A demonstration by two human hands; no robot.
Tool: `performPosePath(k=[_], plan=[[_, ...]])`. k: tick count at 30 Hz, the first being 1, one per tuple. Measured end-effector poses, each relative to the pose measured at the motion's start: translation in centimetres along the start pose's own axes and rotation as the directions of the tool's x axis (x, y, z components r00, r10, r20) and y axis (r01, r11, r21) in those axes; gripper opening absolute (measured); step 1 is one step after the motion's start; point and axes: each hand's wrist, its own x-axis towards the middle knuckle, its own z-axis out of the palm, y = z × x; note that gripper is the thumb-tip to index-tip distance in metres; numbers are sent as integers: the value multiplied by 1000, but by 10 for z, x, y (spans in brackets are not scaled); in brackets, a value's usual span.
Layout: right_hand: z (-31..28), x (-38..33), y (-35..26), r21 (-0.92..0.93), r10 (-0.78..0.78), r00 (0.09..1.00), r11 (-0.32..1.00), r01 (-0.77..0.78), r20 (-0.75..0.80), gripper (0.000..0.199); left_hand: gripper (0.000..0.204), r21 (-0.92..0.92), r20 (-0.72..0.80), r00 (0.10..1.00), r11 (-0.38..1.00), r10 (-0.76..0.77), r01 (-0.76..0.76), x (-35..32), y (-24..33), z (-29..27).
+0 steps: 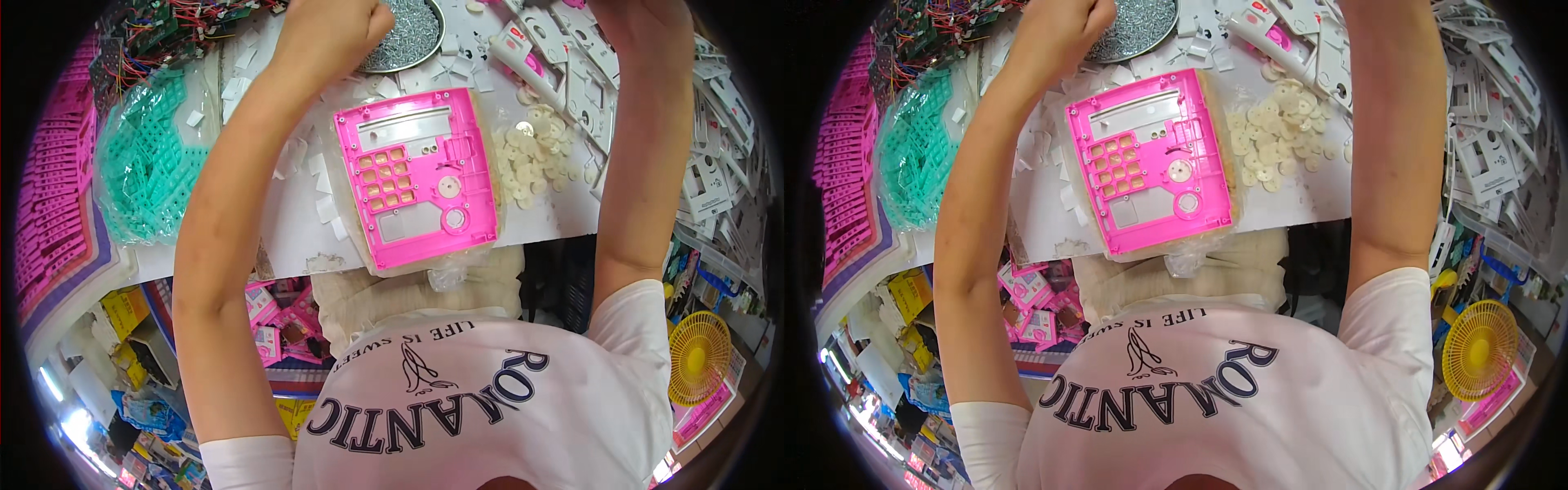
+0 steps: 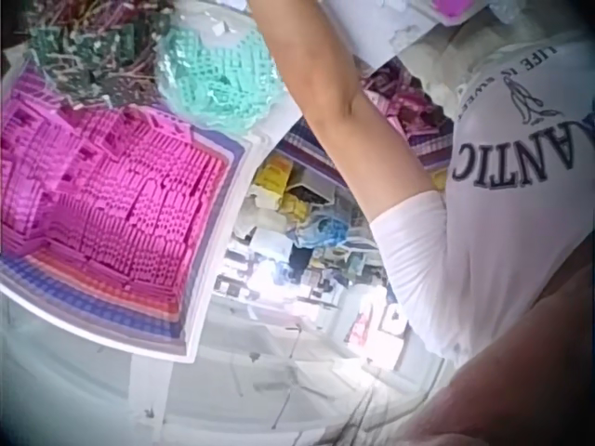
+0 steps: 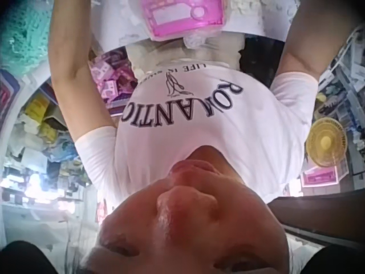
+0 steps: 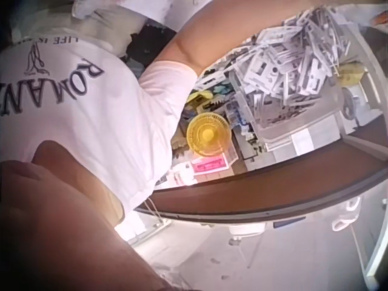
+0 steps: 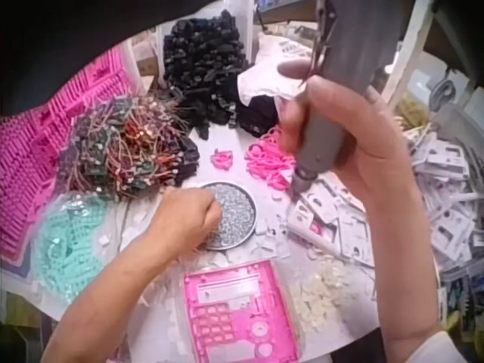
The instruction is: Assembling toy sets by placing items into plastic frames and securing components with a glue gun.
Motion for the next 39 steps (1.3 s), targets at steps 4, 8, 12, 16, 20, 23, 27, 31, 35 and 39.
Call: performPosePath(k=[4,8,12,16,20,23,27,31,35,39], plan=[[-10,3,10,488,-289,718,869,-82,634,51,18,-265,-208,908,873,363,-410,-63,52,-15],[20,-88,-2,445,44,899,858,-258,436,34,14,-399,-272,938,862,214,-313,-130,90,-6],[48,-121,-41,346,185,966,907,-238,181,28,11,-526,-255,949,796,188,-299,-143,98,1],[48,-121,-45,350,185,955,900,-259,230,29,11,-562,-208,962,782,179,-267,-146,96,-1],[53,-125,-43,337,223,954,898,-282,202,31,11,-588,-195,966,769,168,-252,-145,95,-5],[56,-130,-45,295,257,955,910,-291,149,32,15,-543,-220,960,796,173,-268,-144,96,-2],[62,-138,-38,264,275,958,921,-286,77,32,22,-465,-193,977,869,87,-169,-143,105,-9],[55,-150,-10,342,172,980,919,-197,102,29,36,-448,-127,973,864,194,-231,-145,92,-4],[62,-152,-7,195,217,969,952,-237,120,25,28,-341,-139,965,904,224,-259,-147,95,5],[62,-150,-5,-7,106,951,994,-109,291,20,22,-326,-178,965,914,194,-244,-148,97,10]])
